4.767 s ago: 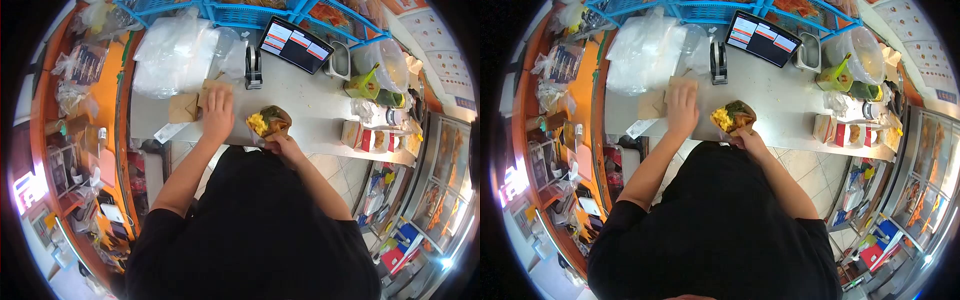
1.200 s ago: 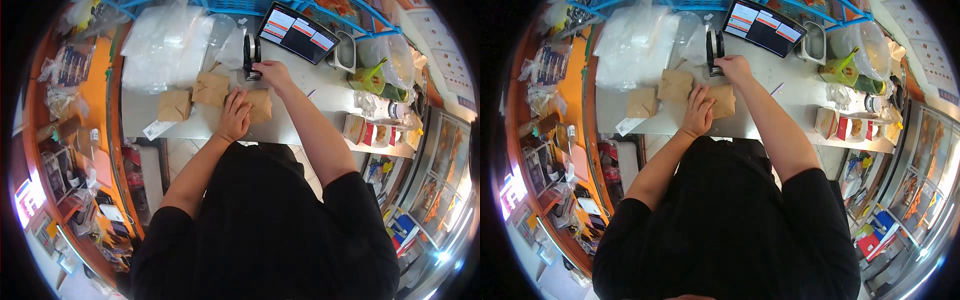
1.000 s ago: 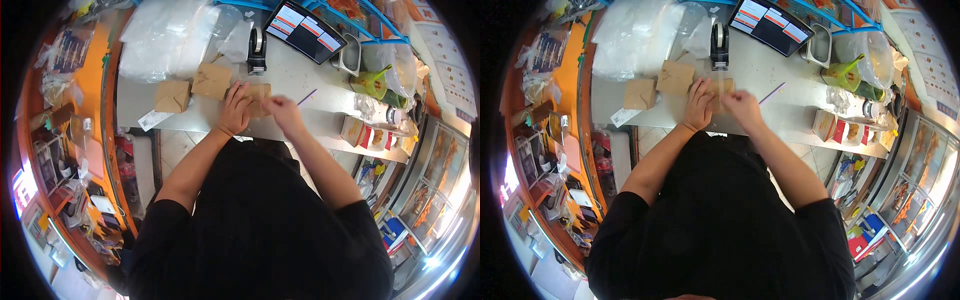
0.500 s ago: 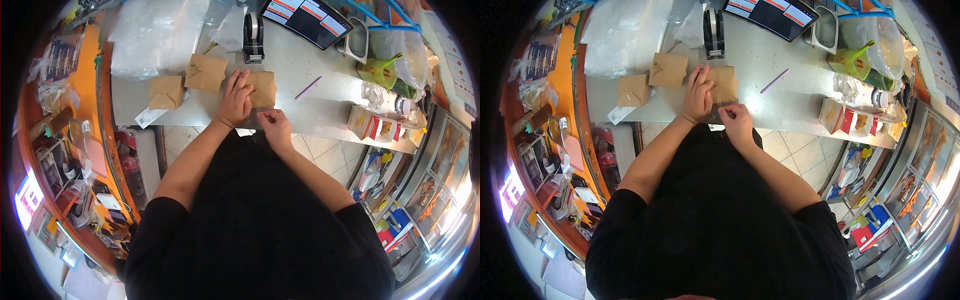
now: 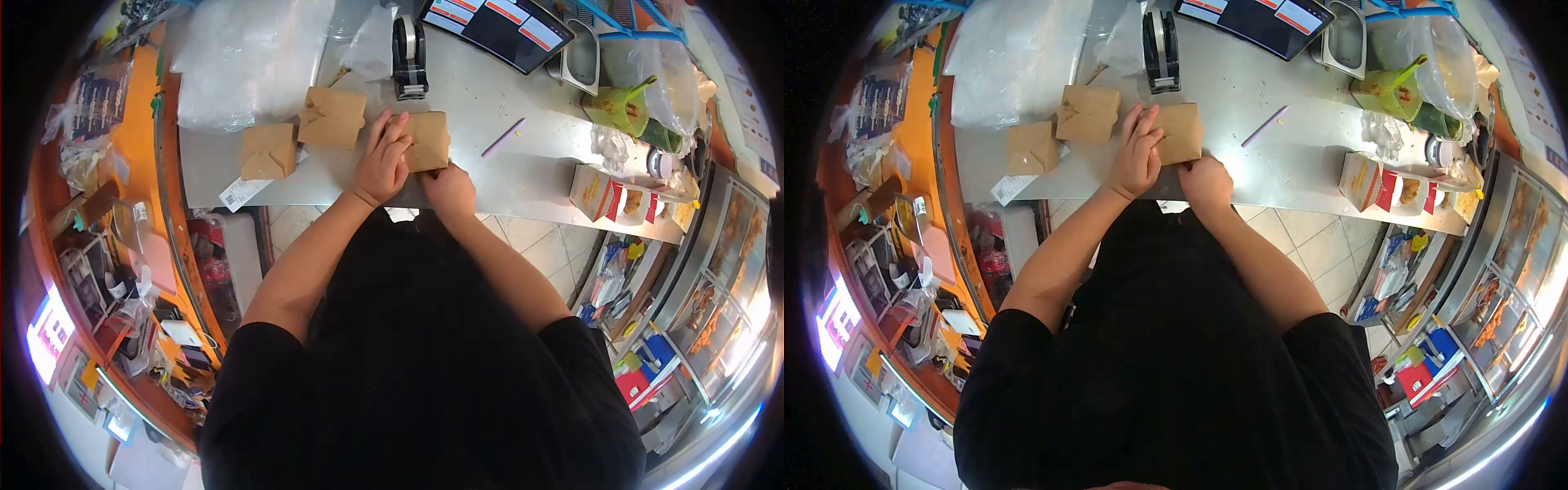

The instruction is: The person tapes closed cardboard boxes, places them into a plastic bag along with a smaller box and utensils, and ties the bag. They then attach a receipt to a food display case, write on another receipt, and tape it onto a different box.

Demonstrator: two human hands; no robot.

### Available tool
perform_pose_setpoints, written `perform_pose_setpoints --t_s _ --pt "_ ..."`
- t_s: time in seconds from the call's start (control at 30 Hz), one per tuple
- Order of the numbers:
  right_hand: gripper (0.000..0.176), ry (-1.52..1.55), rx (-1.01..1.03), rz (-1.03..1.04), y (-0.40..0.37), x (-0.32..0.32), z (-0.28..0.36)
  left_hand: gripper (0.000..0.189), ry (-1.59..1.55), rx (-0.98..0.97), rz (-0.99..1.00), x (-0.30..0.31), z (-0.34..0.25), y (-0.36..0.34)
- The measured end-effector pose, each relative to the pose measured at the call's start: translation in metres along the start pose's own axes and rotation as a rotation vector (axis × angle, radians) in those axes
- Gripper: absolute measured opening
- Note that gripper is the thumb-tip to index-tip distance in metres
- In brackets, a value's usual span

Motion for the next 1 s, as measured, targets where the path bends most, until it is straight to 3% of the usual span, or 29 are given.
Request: perform_pose_setpoints --t_s 0.07,0.1,0.17,0.2,0.27,0.3,0.37,0.4,0.47,0.67,1.0 --pt "0.036 -0.350 0.058 0.303 0.007 0.020 0.011 0.030 -0.002 -0.005 -0.004 0.001 0.001 -0.003" --pt "0.036 -0.354 0.064 0.293 0.012 0.040 0.019 0.031 -0.004 -0.011 -0.008 0.000 0.003 -0.001" --pt "0.040 -0.487 0.157 0.479 0.020 0.074 0.026 0.031 -0.016 -0.002 -0.007 0.001 0.003 0.001" --pt "0.033 -0.346 0.141 0.366 0.033 0.079 0.021 0.032 -0.028 0.017 0.010 0.003 0.002 -0.001" --pt "0.025 -0.073 0.355 -0.117 0.047 0.087 0.041 0.032 -0.004 0.022 0.007 0.005 -0.001 -0.003" --pt "0.025 -0.071 0.360 -0.117 0.062 0.072 0.043 0.032 0.009 0.009 0.011 0.004 -0.001 -0.001" --pt "0.023 0.318 0.520 -0.384 0.089 0.037 0.049 0.032 0.007 0.007 0.015 0.005 -0.001 0.000" --pt "0.023 0.319 0.524 -0.385 0.090 0.032 0.057 0.032 0.002 0.011 0.021 0.006 -0.001 0.002" --pt "0.030 0.655 -0.089 0.034 0.094 0.013 0.061 0.032 0.004 0.011 0.023 0.006 -0.002 0.002" --pt "0.032 0.861 -0.120 0.119 0.088 0.002 0.053 0.034 0.053 0.013 0.034 0.007 -0.002 -0.001" --pt "0.030 0.596 -0.129 -0.024 0.087 0.001 0.070 0.037 -0.044 0.072 0.043 0.010 -0.003 0.004"
Point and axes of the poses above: each hand's wrist, its own y-axis towards the middle knuckle, its own x-axis out of the back of the hand, z = x × y, the point moved 2 cm from there along y, towards the middle knuckle, and after that the axes turned 13 degrees about -z, right-handed, at the moved point
